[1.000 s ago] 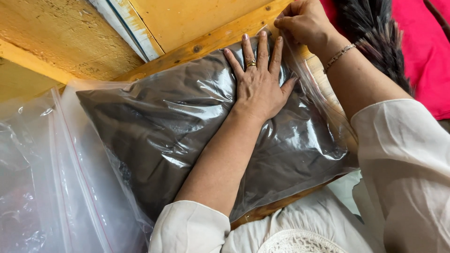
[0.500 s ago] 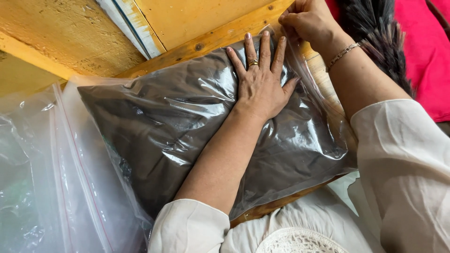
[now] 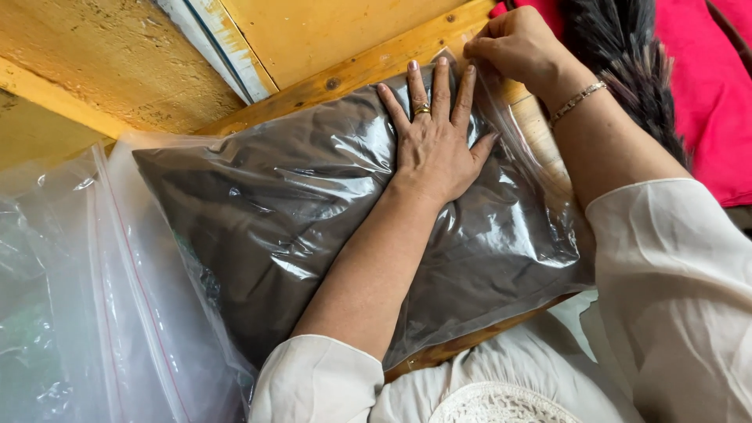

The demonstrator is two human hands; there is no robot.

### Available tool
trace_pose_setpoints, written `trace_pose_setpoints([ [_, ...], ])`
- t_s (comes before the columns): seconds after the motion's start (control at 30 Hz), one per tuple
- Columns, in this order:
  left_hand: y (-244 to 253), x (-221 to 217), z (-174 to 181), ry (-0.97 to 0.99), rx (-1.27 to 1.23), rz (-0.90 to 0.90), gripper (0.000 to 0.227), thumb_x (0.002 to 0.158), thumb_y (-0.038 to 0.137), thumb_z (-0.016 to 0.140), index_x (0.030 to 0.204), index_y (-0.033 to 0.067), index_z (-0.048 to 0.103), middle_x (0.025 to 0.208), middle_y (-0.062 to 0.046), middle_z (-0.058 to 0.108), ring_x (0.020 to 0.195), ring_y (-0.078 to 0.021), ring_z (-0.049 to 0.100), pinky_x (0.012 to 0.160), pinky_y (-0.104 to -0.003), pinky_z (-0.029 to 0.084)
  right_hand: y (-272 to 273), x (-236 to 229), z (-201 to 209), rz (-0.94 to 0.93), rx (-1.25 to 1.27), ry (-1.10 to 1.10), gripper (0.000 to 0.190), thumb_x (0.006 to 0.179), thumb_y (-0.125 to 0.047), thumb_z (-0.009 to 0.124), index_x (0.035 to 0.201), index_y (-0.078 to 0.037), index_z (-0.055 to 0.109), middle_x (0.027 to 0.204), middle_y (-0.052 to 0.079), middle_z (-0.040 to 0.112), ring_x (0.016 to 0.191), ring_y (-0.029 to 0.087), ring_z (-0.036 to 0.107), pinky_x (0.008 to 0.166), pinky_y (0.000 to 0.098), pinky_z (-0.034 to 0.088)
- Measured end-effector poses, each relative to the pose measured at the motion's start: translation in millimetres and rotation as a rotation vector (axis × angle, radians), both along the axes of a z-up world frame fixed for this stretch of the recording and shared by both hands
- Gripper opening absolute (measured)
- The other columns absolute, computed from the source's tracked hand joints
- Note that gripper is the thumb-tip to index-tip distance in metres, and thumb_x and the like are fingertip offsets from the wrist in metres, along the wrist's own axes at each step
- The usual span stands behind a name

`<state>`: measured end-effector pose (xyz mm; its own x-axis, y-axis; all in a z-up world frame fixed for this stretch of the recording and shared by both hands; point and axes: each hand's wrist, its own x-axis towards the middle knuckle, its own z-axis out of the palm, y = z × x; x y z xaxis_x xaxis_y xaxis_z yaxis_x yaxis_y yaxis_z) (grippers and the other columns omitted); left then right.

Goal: The person places a folded dark garment into a clear zip-top plastic bag, seals the bag by pressing the zipper closed, and then adds a dark feathered item into the same bag. The person adjusts the contents inside the bag and re-seals it.

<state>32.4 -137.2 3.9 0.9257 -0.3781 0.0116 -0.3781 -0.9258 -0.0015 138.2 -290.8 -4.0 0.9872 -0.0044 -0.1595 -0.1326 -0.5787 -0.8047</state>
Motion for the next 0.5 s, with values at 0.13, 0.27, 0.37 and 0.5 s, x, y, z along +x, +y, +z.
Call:
trace_pose_setpoints([
  [0.13,1,0,2,0.025,0.014,0.001,0.082,0.095,0.067,0.030,0.149,0.0150,-0.003,0.155,-0.016,-0.006,0.140,-0.0464,-0.005,0.103,-0.072,-0.004,2,-25,22,0.038,-0.029,0.090,0.015,0.095,-0.012,0.064,0.083,-0.002,0.065,0.066,0.007,0.063,0.053,0.010,0.060,0.051,0.0199,0.056],
  [0.27,1,0,1,0.002,0.008,-0.003,0.081,0.094,0.066,0.029,0.150,0.0157,0.000,0.155,-0.016,-0.003,0.140,-0.0466,-0.004,0.103,-0.072,-0.004,1,-32,20,0.024,0.039,0.075,0.014,0.095,-0.011,0.061,0.083,-0.005,0.064,0.065,0.006,0.061,0.054,0.010,0.057,0.050,0.0196,0.052],
  [0.37,0,0,-1,-0.004,0.004,-0.001,0.081,0.093,0.067,0.029,0.149,0.0155,0.000,0.155,-0.016,-0.002,0.140,-0.0462,-0.004,0.103,-0.072,-0.003,0,-28,12,-0.038,0.021,0.094,0.013,0.094,-0.013,0.062,0.081,-0.009,0.063,0.063,0.003,0.059,0.051,0.009,0.055,0.045,0.0198,0.049],
  [0.5,0,0,-1,-0.007,0.009,0.000,0.081,0.093,0.066,0.028,0.149,0.0161,-0.001,0.156,-0.016,-0.001,0.139,-0.0468,-0.004,0.103,-0.073,-0.004,-3,-22,4,-0.065,-0.013,0.099,0.013,0.093,-0.017,0.064,0.081,-0.012,0.063,0.060,0.001,0.057,0.048,0.008,0.052,0.041,0.0200,0.045],
])
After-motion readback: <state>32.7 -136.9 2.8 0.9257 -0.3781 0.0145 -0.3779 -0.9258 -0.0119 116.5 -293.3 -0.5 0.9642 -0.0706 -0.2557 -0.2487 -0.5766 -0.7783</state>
